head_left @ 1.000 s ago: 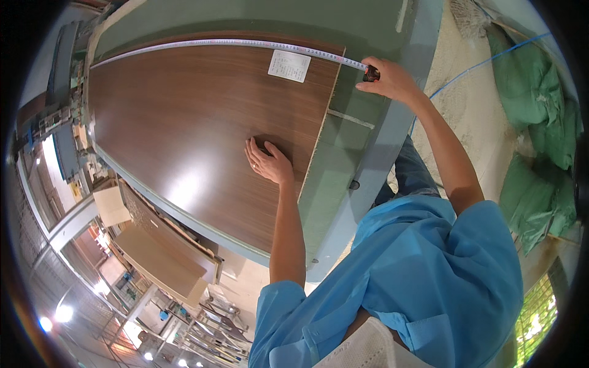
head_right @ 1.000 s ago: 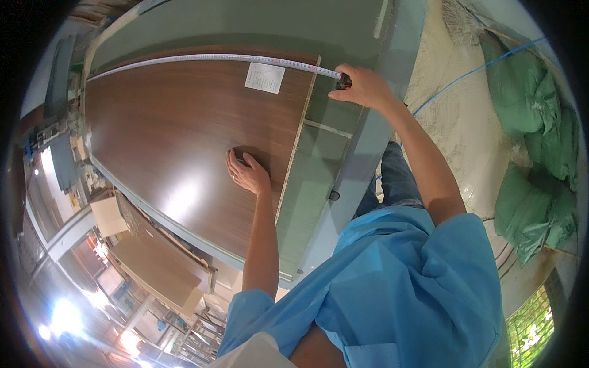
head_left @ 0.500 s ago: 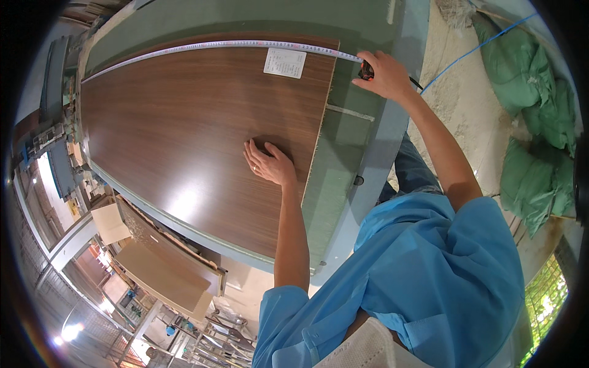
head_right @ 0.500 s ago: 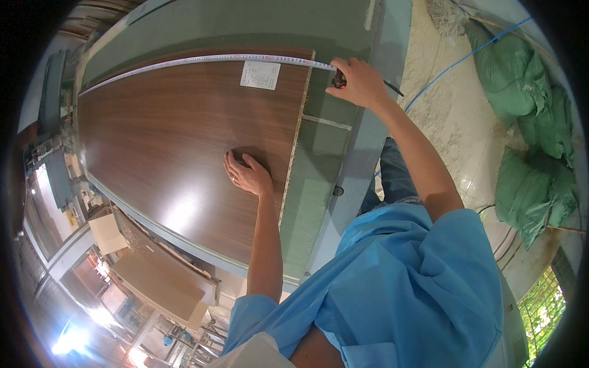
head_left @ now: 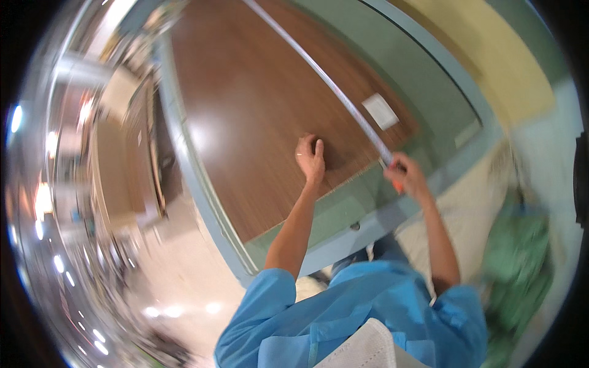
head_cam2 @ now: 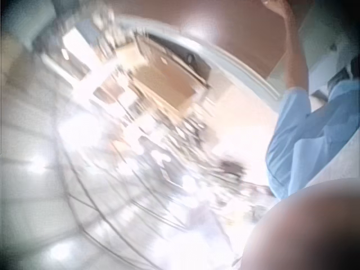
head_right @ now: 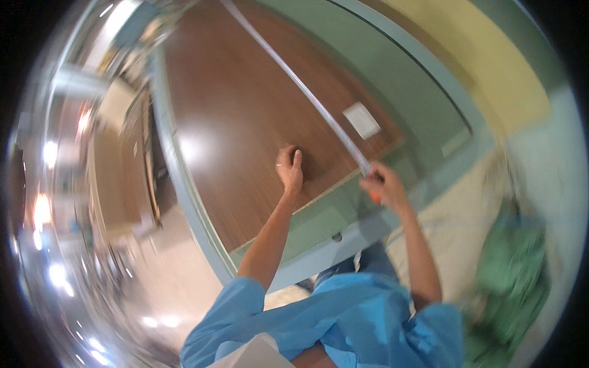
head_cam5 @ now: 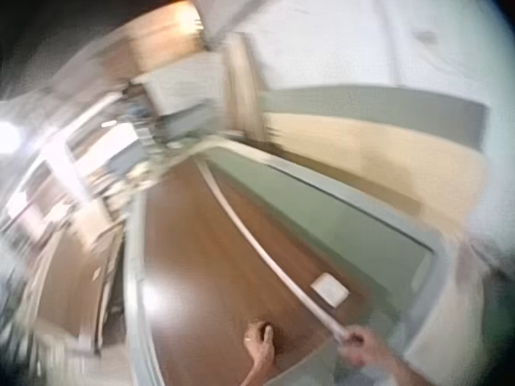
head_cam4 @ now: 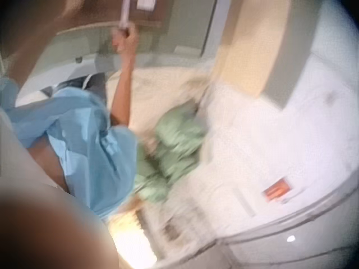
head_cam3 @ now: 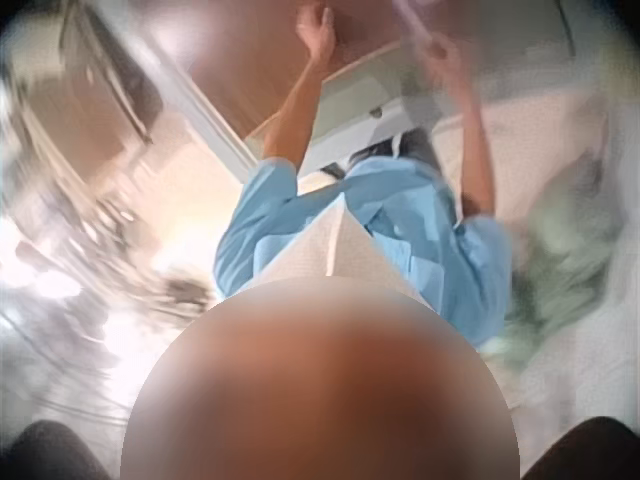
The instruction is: The person measures a large wooden panel on a machine using a tape measure, then moves to a control desk to operate a computer. They return to the machine to lift and reposition the panel, then resume operating the computer and measuring the panel again.
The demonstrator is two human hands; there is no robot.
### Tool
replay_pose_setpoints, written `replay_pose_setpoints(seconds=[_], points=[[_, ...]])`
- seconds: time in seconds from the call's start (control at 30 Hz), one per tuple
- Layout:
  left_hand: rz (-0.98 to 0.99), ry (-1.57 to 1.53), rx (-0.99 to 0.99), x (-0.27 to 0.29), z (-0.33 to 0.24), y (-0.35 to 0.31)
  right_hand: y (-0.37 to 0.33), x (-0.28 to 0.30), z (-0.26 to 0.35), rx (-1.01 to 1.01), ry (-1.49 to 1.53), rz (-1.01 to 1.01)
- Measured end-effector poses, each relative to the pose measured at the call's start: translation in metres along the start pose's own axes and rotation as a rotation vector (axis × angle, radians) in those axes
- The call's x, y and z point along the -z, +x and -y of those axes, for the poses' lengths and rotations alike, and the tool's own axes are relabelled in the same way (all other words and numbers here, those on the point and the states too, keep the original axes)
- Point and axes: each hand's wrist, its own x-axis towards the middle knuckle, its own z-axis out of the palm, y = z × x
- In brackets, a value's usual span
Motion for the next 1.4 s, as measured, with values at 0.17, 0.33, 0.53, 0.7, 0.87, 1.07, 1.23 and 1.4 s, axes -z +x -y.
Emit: replay_pose_setpoints(seconds=[0.17, 0.33, 0.53, 0.7, 0.87, 1.07, 1.23, 1.4], points=[[0.232, -1.150, 0.545, 0.038, -0.035, -0.018, -0.046, -0.080, -0.009, -0.169, 0.543, 0.198], [0.289, -0.886, 0.522, 0.066, -0.045, -0.047, 0.005, -0.097, -0.003, -0.029, 0.295, 0.096], [0.324, -0.868, 0.603, 0.067, -0.036, -0.110, 0.037, -0.104, 0.024, 0.213, -0.027, 0.065], [0.359, -1.052, 0.559, 0.049, -0.047, -0.116, -0.072, -0.107, -0.025, -0.032, 0.180, 0.228], [0.089, -1.249, 0.594, 0.047, -0.033, -0.100, -0.184, -0.107, -0.090, -0.307, 0.344, 0.518], [-0.160, -1.251, 0.670, 0.079, -0.004, -0.136, -0.204, -0.108, -0.097, -0.459, 0.280, 0.730], [-0.426, -1.302, 0.484, 0.153, 0.028, -0.214, -0.202, -0.144, -0.092, -0.432, 0.052, 0.865], [-0.800, -1.221, 0.565, 0.222, 0.072, -0.326, -0.208, -0.214, -0.092, -0.428, -0.170, 1.059]])
